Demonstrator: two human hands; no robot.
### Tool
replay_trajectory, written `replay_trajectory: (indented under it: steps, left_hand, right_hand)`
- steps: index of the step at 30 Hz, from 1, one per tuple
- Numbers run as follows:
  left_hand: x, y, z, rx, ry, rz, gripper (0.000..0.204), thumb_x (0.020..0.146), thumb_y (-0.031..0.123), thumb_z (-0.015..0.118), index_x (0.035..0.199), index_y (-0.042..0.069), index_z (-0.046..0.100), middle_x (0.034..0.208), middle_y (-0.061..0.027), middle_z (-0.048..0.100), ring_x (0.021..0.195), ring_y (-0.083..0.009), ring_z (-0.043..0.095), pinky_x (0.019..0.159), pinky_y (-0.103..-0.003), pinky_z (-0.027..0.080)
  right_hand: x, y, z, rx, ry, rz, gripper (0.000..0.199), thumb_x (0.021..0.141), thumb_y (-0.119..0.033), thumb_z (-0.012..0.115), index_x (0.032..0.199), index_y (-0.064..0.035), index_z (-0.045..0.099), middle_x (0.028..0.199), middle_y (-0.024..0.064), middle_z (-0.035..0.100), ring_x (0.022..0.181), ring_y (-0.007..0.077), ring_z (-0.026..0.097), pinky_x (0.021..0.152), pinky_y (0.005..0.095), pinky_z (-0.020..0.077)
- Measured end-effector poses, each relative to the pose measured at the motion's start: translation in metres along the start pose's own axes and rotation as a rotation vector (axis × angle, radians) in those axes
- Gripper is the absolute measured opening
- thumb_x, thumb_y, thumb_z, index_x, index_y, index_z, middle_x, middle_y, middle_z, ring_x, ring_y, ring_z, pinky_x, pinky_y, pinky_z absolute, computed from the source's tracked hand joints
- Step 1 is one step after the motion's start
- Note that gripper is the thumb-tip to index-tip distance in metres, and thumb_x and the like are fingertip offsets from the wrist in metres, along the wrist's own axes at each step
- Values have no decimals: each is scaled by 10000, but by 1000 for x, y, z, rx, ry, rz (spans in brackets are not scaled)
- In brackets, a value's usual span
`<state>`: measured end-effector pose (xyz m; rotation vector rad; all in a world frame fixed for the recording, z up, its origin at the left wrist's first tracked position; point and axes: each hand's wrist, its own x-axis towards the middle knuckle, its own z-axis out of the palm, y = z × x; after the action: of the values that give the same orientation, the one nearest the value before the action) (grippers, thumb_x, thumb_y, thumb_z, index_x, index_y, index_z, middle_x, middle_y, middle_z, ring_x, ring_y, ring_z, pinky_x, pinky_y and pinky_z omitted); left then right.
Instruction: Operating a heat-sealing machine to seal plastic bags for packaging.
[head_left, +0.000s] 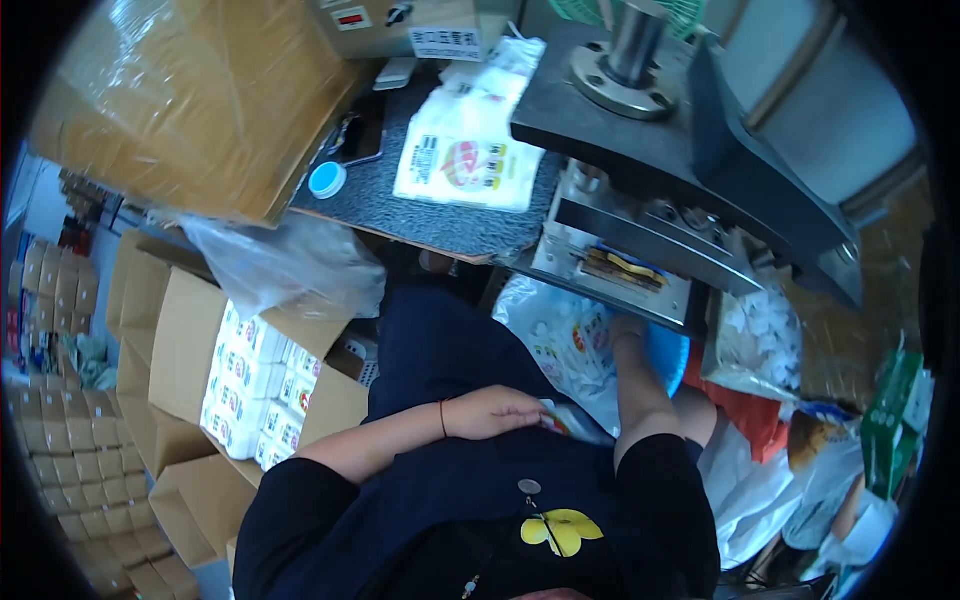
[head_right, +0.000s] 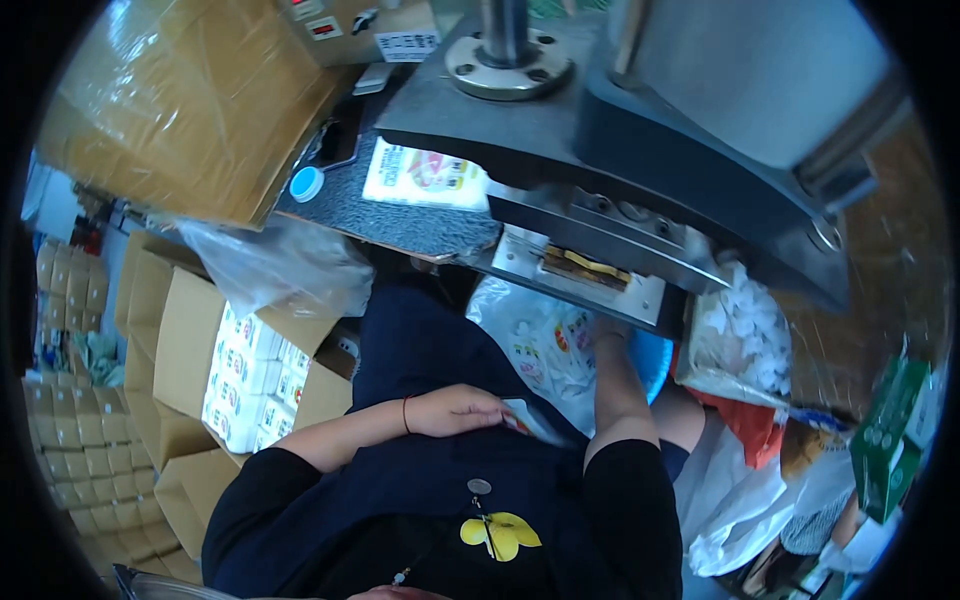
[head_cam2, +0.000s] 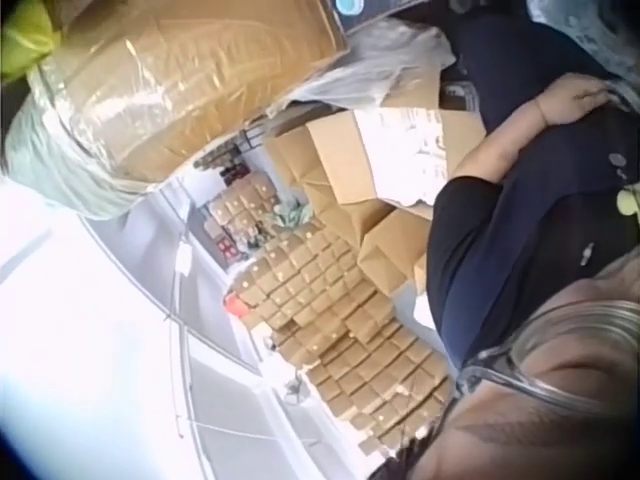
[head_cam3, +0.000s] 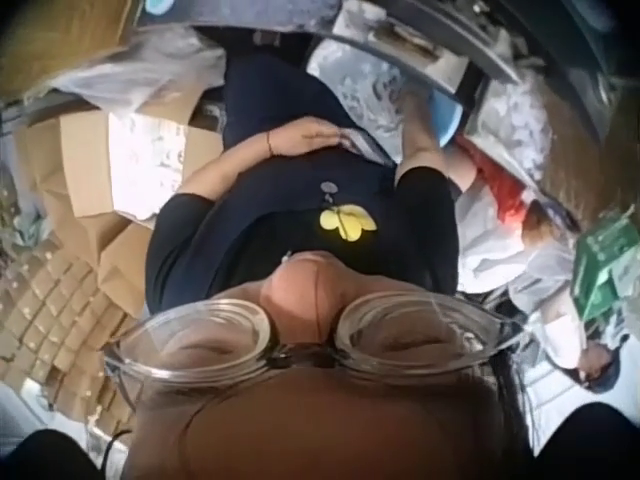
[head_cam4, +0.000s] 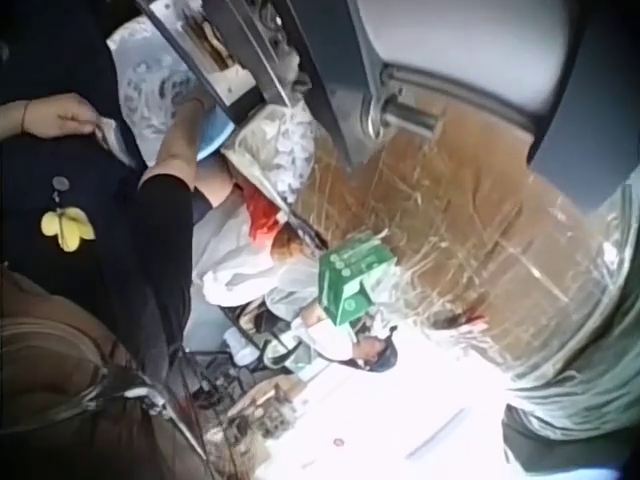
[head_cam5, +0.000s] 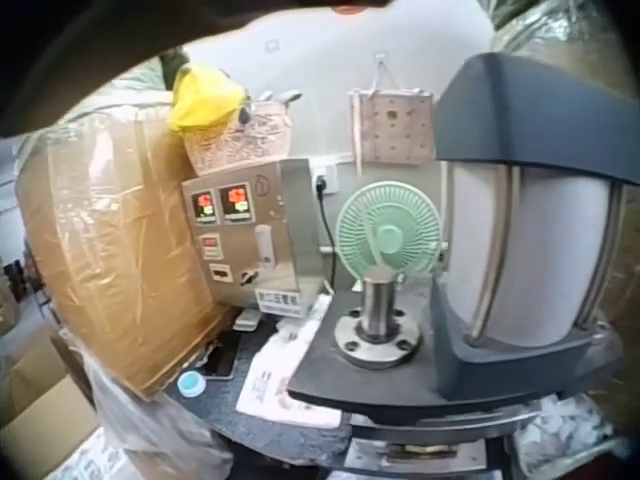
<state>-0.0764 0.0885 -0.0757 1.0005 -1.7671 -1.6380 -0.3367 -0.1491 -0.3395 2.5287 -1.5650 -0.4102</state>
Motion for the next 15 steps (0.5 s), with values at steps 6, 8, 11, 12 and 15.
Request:
replay_trajectory:
  steps: [6,8,11,12,15]
  left_hand:
    - [1,17,-14,-363,496,-251,157,906,165,762,934,11,741,857,5,713,794,-36,615,722,-228,514]
    - [3,25,-18,-323,538,-170,182,901,164,766,958,-7,740,858,-4,716,791,-41,611,720,-227,502]
    - [11,36,-19,-277,504,-148,230,898,186,771,967,-30,734,861,-16,719,789,-43,607,721,-223,498]
    - [15,40,-17,-214,504,-157,244,898,194,772,968,-36,731,856,-21,719,789,-43,607,719,-224,498]
    - [26,51,-6,-131,455,-147,273,898,213,773,969,-47,726,838,-33,718,784,-47,609,719,-226,498]
  right_hand:
    - [-48,1,-159,673,-342,-262,356,927,-208,606,1262,-86,605,1092,223,689,1041,339,677,892,423,528]
    - [-98,22,-228,1141,-254,-271,293,902,-166,672,1170,-54,635,1025,211,686,960,306,686,834,374,530]
    - [-161,55,-315,1304,36,-444,177,925,-68,633,1086,5,627,1068,112,695,986,191,664,868,312,508]
    - [-174,59,-336,1331,151,-474,174,938,-65,624,1095,8,627,1083,111,695,1013,190,658,894,315,504]
    - [-188,40,-370,1775,372,-276,180,930,-66,656,1094,3,627,1075,112,697,1024,189,666,900,327,514]
